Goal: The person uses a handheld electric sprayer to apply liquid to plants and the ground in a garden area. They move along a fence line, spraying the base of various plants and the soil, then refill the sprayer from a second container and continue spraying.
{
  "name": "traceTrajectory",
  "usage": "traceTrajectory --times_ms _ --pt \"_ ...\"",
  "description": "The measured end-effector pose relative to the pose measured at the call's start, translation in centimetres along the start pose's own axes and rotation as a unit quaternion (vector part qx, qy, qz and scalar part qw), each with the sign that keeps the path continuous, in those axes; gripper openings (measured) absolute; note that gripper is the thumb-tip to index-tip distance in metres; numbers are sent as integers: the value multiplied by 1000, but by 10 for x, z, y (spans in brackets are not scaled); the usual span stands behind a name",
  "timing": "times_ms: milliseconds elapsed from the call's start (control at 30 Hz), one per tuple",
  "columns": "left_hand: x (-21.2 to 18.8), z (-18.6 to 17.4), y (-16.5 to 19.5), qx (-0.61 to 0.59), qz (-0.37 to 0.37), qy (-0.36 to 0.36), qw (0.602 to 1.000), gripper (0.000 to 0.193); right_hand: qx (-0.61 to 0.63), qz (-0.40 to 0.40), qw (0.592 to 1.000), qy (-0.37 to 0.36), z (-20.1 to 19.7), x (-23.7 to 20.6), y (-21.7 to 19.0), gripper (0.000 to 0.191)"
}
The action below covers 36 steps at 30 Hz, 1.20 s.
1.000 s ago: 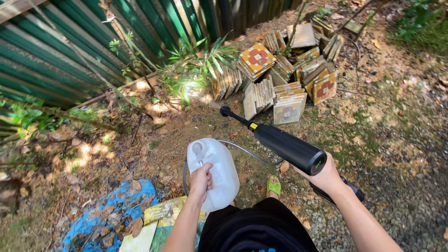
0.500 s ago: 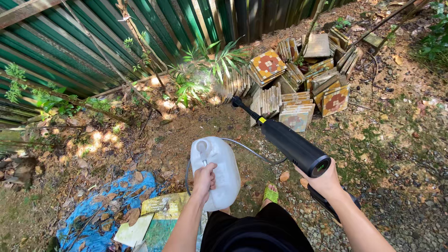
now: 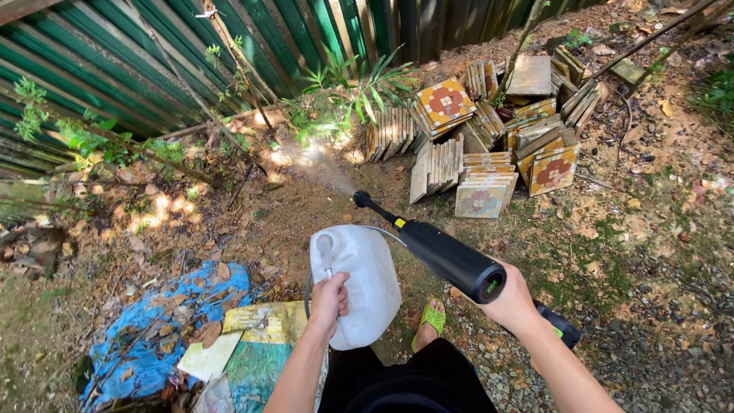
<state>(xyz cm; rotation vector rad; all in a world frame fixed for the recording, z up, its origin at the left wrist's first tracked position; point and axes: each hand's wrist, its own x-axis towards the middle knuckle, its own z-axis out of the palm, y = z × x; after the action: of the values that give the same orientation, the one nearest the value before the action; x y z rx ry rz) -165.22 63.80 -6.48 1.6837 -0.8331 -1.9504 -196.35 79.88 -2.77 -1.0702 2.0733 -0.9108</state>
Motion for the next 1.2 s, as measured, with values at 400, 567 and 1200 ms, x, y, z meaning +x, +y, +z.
traceTrajectory --times_ms 400,567,1200 --pt "-26 -21 -36 14 -20 28 999 32 -15 40 998 41 -1 -16 10 46" --pt "-29 -8 -46 31 -18 -23 999 30 -9 115 989 96 -17 -56 9 49" --pt "-95 150 -87 134 3 -248 960 28 -42 213 924 314 -98 -267 52 57"
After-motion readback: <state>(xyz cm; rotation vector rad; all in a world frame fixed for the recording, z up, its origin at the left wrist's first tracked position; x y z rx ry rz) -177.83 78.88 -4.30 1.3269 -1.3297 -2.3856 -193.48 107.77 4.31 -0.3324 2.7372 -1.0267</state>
